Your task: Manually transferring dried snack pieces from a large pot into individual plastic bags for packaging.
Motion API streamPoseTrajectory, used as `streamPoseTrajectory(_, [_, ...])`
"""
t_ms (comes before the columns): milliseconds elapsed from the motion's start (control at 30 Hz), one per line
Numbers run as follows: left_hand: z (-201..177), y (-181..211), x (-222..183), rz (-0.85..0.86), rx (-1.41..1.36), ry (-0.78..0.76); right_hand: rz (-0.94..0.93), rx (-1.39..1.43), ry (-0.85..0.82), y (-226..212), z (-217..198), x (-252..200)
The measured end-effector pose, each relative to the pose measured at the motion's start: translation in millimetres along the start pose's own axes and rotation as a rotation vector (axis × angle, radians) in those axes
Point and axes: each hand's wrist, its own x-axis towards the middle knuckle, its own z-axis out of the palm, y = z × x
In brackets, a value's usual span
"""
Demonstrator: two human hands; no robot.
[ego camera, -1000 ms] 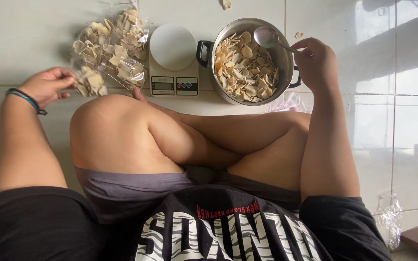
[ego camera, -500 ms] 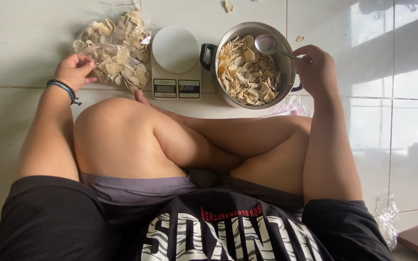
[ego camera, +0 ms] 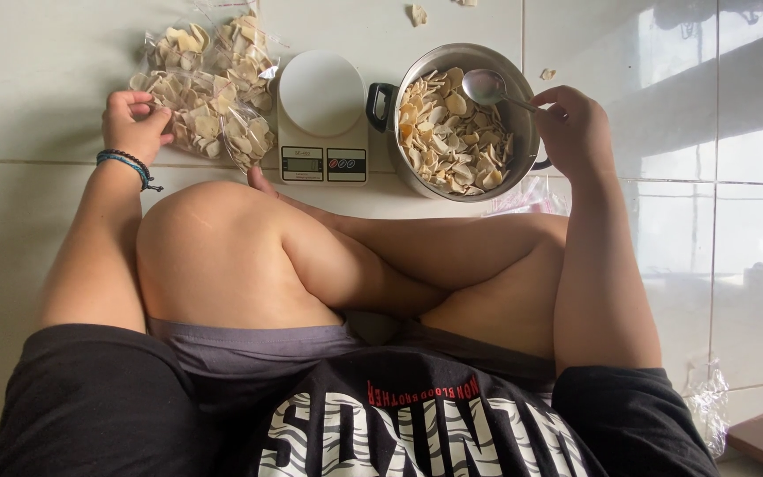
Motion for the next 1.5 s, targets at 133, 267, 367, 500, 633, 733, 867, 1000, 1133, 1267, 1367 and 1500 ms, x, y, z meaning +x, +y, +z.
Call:
streamPoseTrajectory(133, [-3, 3, -6, -0.027, 0.102, 0.049, 0.017, 0.022, -0.007, -7, -3, -4])
streamPoseTrajectory(267, [-8, 24, -13, 0.035, 0.185, 0.082, -0.01, 0.006, 0.005, 0, -2, -1])
streamPoseTrajectory(367, [-9, 66, -23, 0.38, 0.438, 0.05, 0.0, 0.007, -0.004, -1, -2, -1])
streamPoseTrajectory(500, [9, 130, -24, 0.398, 0.635, -0.201, -0.007, 0.016, -0.012, -6, -3, -4])
streamPoseTrajectory(633, [38, 171, -11, 0.392, 0.997, -0.387, -0.027, 0.016, -0.003, 0, -2, -1])
streamPoseTrajectory(733, [59, 218, -20, 0.1, 1.251, -0.486, -0.005, 0.04, -0.015, -4, -5, -4])
streamPoseTrajectory(867, [83, 179, 24, 0.062, 1.446, -0.525, -0.025, 0.036, -0.007, 1, -6, -2])
streamPoseTrajectory(1000, [89, 147, 36, 0.202, 1.605, -0.496, -0.001, 0.04, -0.012, -4, -7, -3])
streamPoseTrajectory(1133, [84, 138, 30, 0.401, 1.581, -0.401, -0.055, 0.027, -0.011, 2, -3, 3])
streamPoseTrajectory(1267, [85, 132, 32, 0.484, 1.442, -0.377, -0.054, 0.019, -0.012, -3, -3, 2])
streamPoseTrajectory(1367, [90, 124, 39, 0.59, 1.487, -0.37, -0.031, 0.028, -0.032, -5, -3, 1])
streamPoseTrajectory(1500, [94, 135, 32, 0.611, 1.655, -0.43, -0.01, 0.026, -0.039, -8, -4, 0])
